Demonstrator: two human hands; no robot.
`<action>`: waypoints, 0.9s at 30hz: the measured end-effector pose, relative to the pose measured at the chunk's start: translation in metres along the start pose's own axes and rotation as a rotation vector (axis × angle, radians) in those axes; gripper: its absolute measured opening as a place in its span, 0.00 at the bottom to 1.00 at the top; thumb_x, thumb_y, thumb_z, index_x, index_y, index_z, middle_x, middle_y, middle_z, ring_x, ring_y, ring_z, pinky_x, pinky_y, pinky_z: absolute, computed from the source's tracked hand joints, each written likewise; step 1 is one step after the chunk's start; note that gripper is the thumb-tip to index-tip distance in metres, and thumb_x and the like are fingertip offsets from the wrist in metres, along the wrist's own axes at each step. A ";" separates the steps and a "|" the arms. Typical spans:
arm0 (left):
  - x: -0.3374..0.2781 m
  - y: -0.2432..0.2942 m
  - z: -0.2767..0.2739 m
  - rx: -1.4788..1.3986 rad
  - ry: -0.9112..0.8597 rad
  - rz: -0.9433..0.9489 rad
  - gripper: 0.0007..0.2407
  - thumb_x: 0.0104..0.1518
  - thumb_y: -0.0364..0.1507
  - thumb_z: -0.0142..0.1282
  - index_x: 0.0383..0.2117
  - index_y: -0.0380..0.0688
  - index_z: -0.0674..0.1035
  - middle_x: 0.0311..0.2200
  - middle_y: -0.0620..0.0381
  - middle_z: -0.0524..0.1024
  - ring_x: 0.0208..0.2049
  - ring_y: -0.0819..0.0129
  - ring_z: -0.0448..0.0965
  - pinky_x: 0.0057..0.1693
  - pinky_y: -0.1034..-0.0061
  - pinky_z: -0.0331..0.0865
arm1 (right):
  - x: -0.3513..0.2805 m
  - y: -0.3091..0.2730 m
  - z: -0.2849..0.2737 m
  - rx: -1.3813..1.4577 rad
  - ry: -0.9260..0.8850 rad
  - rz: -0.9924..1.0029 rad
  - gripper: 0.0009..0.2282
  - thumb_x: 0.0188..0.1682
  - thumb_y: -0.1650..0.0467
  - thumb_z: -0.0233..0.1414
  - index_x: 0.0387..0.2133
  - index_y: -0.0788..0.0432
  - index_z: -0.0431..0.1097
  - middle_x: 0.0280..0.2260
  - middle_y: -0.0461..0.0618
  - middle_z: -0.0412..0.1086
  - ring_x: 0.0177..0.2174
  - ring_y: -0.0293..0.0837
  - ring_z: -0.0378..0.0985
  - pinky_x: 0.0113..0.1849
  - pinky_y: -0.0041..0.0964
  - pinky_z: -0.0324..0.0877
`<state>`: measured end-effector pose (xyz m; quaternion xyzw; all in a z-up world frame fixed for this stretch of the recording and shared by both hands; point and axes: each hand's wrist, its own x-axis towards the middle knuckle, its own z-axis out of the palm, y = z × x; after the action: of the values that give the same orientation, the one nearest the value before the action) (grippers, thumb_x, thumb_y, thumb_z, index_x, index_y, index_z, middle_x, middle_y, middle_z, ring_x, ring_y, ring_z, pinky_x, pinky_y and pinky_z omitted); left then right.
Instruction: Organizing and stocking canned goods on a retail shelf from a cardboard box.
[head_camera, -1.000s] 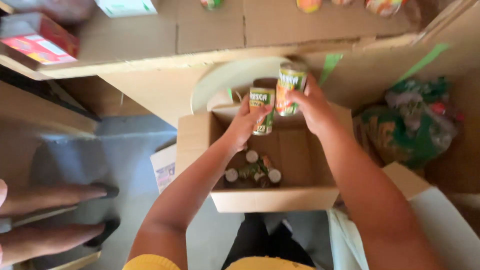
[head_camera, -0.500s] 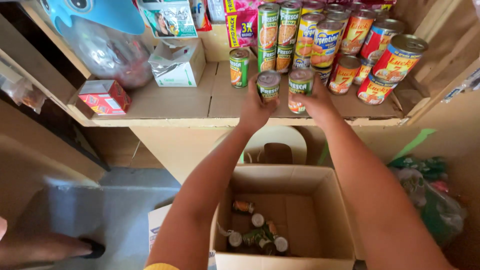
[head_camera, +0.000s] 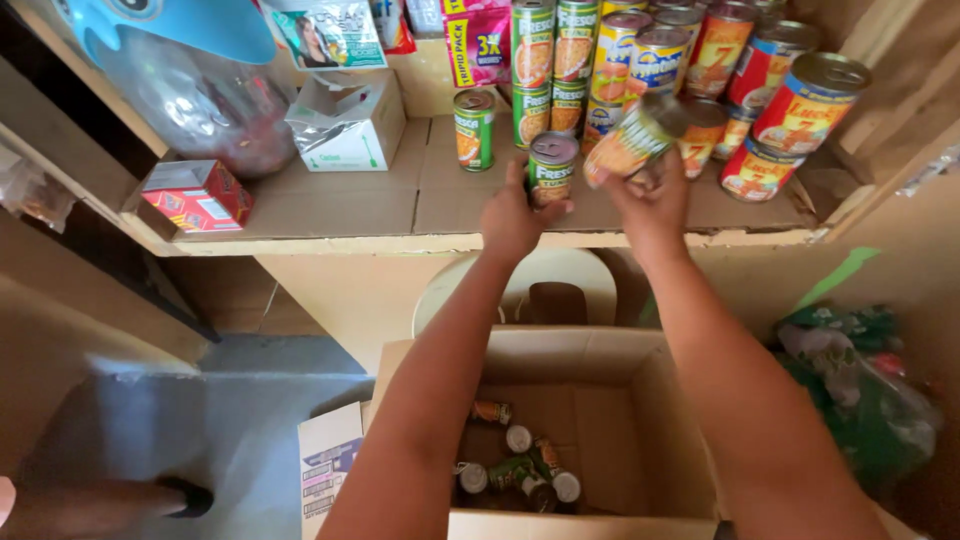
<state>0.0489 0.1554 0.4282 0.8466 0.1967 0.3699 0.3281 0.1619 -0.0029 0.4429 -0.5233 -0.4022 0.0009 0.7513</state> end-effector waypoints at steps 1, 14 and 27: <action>0.000 0.003 -0.002 0.020 -0.015 -0.049 0.43 0.39 0.49 0.73 0.62 0.49 0.63 0.39 0.44 0.83 0.41 0.45 0.84 0.46 0.55 0.75 | 0.008 -0.011 0.005 0.088 -0.016 -0.044 0.29 0.47 0.77 0.66 0.60 0.61 0.58 0.55 0.51 0.70 0.54 0.44 0.76 0.55 0.41 0.74; -0.001 0.009 -0.004 0.114 -0.103 -0.153 0.44 0.40 0.52 0.72 0.62 0.48 0.60 0.38 0.45 0.83 0.42 0.44 0.83 0.45 0.53 0.75 | 0.050 -0.040 0.041 -0.336 -0.328 -0.129 0.37 0.52 0.72 0.63 0.70 0.60 0.47 0.57 0.53 0.70 0.53 0.45 0.78 0.49 0.41 0.79; -0.006 0.000 0.000 0.004 0.096 0.189 0.38 0.47 0.48 0.70 0.62 0.47 0.65 0.48 0.42 0.77 0.45 0.42 0.80 0.44 0.53 0.73 | 0.047 -0.029 0.031 -0.305 -0.359 -0.115 0.27 0.54 0.73 0.59 0.66 0.60 0.57 0.55 0.49 0.71 0.51 0.39 0.76 0.47 0.35 0.76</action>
<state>0.0453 0.1521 0.4254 0.8434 0.1322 0.4389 0.2804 0.1628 0.0280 0.4984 -0.5984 -0.5540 -0.0096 0.5787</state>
